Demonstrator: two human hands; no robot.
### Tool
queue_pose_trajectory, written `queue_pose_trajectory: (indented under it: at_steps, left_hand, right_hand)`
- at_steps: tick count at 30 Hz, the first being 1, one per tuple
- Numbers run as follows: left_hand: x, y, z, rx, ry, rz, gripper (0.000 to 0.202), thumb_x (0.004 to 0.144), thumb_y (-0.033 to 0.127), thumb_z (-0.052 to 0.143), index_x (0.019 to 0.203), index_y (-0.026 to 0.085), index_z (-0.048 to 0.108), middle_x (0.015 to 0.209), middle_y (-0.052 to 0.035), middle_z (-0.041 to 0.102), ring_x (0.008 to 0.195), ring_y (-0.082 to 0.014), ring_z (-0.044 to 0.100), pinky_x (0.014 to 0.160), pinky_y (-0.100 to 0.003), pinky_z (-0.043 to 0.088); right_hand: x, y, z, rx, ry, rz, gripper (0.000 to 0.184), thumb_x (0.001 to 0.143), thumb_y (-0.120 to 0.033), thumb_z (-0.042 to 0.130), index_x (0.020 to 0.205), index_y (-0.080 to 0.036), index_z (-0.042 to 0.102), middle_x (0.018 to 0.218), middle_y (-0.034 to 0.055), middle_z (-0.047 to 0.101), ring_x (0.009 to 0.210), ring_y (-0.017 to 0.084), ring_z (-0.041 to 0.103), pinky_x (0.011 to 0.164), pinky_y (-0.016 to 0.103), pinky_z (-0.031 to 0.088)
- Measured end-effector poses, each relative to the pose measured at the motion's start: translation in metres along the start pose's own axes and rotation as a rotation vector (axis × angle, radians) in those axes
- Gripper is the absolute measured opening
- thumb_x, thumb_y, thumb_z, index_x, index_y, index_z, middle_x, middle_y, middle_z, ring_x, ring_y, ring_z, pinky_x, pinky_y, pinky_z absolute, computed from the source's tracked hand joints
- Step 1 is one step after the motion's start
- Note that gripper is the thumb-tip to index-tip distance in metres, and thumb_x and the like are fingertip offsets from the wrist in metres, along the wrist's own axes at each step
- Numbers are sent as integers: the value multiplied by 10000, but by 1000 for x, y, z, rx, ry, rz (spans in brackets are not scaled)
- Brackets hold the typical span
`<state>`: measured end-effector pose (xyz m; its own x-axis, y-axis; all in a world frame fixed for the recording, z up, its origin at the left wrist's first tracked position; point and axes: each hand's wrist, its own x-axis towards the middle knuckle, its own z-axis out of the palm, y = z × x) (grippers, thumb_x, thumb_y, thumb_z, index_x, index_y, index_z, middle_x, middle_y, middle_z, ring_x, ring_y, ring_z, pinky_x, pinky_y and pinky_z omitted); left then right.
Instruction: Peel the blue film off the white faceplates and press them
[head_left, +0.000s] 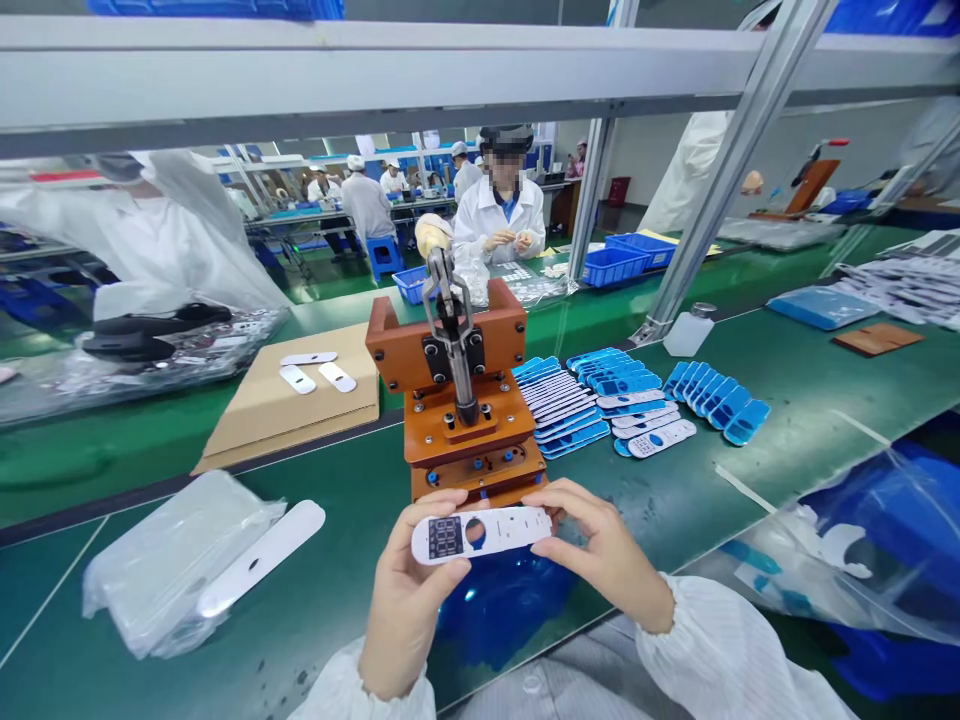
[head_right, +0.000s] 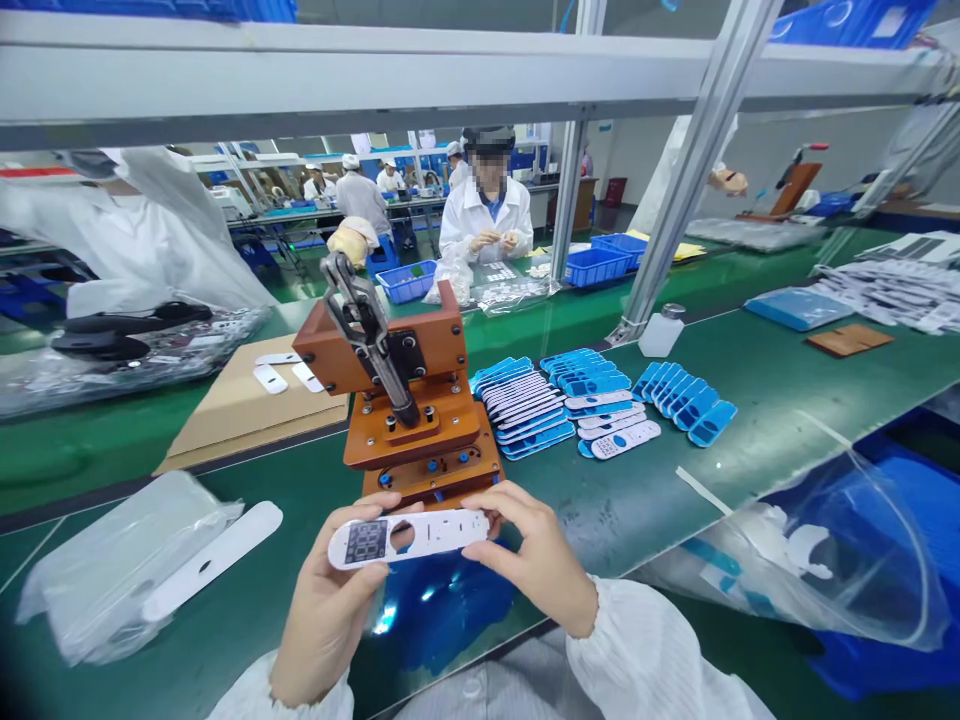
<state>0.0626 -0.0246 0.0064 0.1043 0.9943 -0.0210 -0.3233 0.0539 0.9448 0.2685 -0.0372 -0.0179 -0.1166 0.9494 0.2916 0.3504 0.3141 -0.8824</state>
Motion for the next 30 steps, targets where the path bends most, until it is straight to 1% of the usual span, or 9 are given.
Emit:
queue_pose_trajectory:
  at_steps: [3,5,7,11,14,20,23,26,30]
  left_hand:
    - [17,24,-1,110,46,231,482,661,233,742,1123,245,607,1127,-91,603,989,-256,629,774,-321,555]
    - [39,56,4,176,132,473,419,741,286,676,1149,234,596,1009,-77,635,897,-213,647,679,-279,559]
    - [67,93,18,257,194,633,303,836,326,567,1093,175,620,936,-79,648,862,-178,651,742,-284,550]
    - [113,152,62,366,-86,404,364,869,279,516,1214,168,544,997,-79,641,806,-159,666,697,-317,550]
    - [118,165,86,356,-213,417,319,875,186,470,1178,175,569,911,-37,641,836,-174,675,706,-336,546]
    - [75,163,88,623,-220,822,234,844,210,517,1029,232,659,1038,7,640,1066,-196,603,846,-350,515]
    - [65,158,58,710,-214,923,241,843,215,530,1048,249,653,1203,17,584,1188,-189,514,917,-318,475]
    - [63,133,-13,768,39,904,234,846,274,530,1034,236,665,1121,-27,624,1096,-190,555,862,-285,475]
    - [54,73,-142,1191,314,261,235,694,411,666,831,225,711,803,-62,676,726,-216,581,649,-284,407]
  right_hand:
    - [2,12,-14,-77,29,-21,256,810,-307,630,1045,-205,627,926,53,601,766,144,566,692,284,489]
    - [8,21,-26,-149,34,-27,255,822,-316,614,1052,-207,629,951,63,607,815,162,573,712,300,494]
    - [19,30,-34,-224,26,-45,256,829,-335,605,1050,-210,635,987,73,612,895,188,573,767,331,497]
    - [49,40,-29,-329,-13,-119,268,828,-375,605,1040,-216,646,1012,81,605,997,227,544,861,402,473]
    - [65,43,-17,-347,-62,-138,269,828,-384,598,1017,-199,650,1076,95,586,1047,242,525,887,419,469]
    - [71,53,-6,-300,-71,-83,365,826,-435,587,1111,-208,618,1158,92,565,1120,249,503,907,419,478]
    - [72,53,-6,-293,-72,-71,343,831,-423,580,1098,-214,631,1180,88,559,1116,254,504,918,433,465]
    - [73,52,-6,-299,-80,-32,328,830,-410,577,1084,-212,642,1204,90,547,1121,264,499,926,443,451]
    - [74,52,-7,-290,-93,-26,325,821,-404,582,1071,-206,648,1230,90,530,1154,271,475,955,444,428]
